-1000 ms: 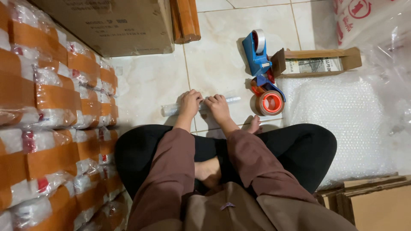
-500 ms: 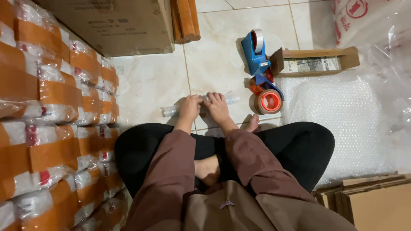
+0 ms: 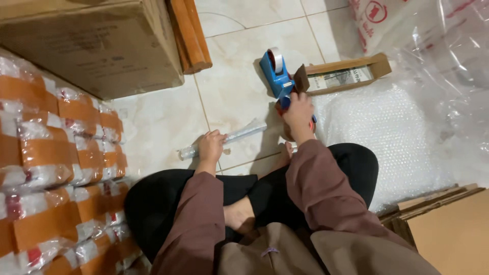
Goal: The person sits on the floor and wraps a blue pen in bubble wrap, securing it with clear tape. They then place the wrapped pen onto a piece of cardboard, roll the cardboard around it to form a tube, and seal the tube with orange packing tape using a handheld dispenser.
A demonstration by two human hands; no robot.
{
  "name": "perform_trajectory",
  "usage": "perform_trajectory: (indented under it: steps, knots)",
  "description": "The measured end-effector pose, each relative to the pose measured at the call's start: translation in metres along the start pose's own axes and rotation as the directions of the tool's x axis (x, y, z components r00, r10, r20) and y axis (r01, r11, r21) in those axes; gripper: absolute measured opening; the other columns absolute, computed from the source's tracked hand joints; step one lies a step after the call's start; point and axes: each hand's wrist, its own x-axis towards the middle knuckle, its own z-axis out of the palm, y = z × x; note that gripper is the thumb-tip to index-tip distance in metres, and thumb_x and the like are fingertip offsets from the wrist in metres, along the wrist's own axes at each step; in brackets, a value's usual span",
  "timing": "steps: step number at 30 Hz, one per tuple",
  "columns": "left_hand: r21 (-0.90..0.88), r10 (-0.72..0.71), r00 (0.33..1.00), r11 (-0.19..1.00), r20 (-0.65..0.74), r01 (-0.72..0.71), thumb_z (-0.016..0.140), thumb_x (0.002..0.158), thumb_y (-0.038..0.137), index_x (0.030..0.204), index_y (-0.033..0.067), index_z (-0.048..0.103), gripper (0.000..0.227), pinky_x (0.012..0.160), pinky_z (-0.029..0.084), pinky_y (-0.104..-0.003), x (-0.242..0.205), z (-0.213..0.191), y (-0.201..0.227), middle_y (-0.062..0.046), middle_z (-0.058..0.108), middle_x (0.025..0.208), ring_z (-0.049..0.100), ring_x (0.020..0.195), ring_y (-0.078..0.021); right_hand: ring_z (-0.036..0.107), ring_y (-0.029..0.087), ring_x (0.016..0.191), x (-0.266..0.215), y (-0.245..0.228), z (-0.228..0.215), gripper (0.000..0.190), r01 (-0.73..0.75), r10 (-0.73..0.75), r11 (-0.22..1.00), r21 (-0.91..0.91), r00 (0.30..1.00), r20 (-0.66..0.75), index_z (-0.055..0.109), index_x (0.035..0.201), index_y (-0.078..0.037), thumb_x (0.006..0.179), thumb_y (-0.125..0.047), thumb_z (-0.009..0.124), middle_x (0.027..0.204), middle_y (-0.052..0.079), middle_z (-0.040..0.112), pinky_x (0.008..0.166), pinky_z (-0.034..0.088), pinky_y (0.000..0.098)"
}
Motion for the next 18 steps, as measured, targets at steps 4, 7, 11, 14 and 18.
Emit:
perform_trajectory:
  steps: [4,7,11,14,18]
  knots:
    - [-0.013,0.009,1.000,1.000,-0.009,-0.009,0.061,0.081,0.018,0.080,0.0279,0.072,0.014,0.073,0.049,-0.027,0.003,0.002,-0.004,0.003,0.057,0.067,0.058,0.071,-0.0173,0.064,0.030,0.097,0.062,0.075,0.107,0.035,-0.123,0.106,0.991,0.053,0.963,0.246,0.061,0.112,-0.034,0.078,-0.037,0.059,0.097,0.003,0.065,0.079,0.050,0.0519]
    - [0.055,0.022,1.000,0.998,-0.014,-0.021,0.062,0.079,0.020,0.081,0.0307,0.072,0.015,0.071,0.049,-0.028,0.005,-0.008,0.002,0.005,0.056,0.068,0.058,0.072,-0.0149,0.066,0.035,0.096,0.069,0.074,0.095,0.034,-0.198,0.188,0.980,-0.001,0.928,0.321,0.068,0.106,-0.015,0.079,-0.028,0.054,0.098,0.013,0.068,0.076,0.051,0.0516]
    - [0.111,0.020,0.999,0.994,-0.030,-0.016,0.058,0.079,0.021,0.081,0.0336,0.071,0.018,0.069,0.048,-0.029,0.008,-0.012,0.005,0.006,0.055,0.069,0.057,0.072,-0.0153,0.063,0.040,0.095,0.089,0.047,0.079,0.024,-0.050,0.054,0.901,0.431,0.999,0.003,0.065,0.103,-0.011,0.083,-0.021,0.058,0.090,0.019,0.065,0.082,0.051,0.0478]
    - [0.098,0.014,0.999,0.995,-0.030,-0.011,0.056,0.078,0.019,0.081,0.0333,0.071,0.021,0.068,0.049,-0.030,0.008,-0.004,0.001,0.006,0.056,0.068,0.058,0.071,-0.0166,0.061,0.042,0.099,0.098,0.038,0.081,0.039,-0.036,0.079,0.843,0.537,0.995,-0.057,0.059,0.113,-0.004,0.082,-0.027,0.065,0.095,0.022,0.063,0.086,0.049,0.0503]
    - [0.102,0.019,0.998,0.995,-0.061,-0.012,0.056,0.076,0.018,0.084,0.0331,0.071,0.023,0.068,0.047,-0.030,0.012,0.005,-0.009,0.009,0.056,0.070,0.058,0.072,-0.0146,0.062,0.029,0.103,0.118,0.040,0.095,0.050,-0.170,0.150,0.769,0.616,0.985,0.084,0.060,0.116,-0.023,0.071,-0.038,0.075,0.090,0.008,0.069,0.090,0.050,0.0414]
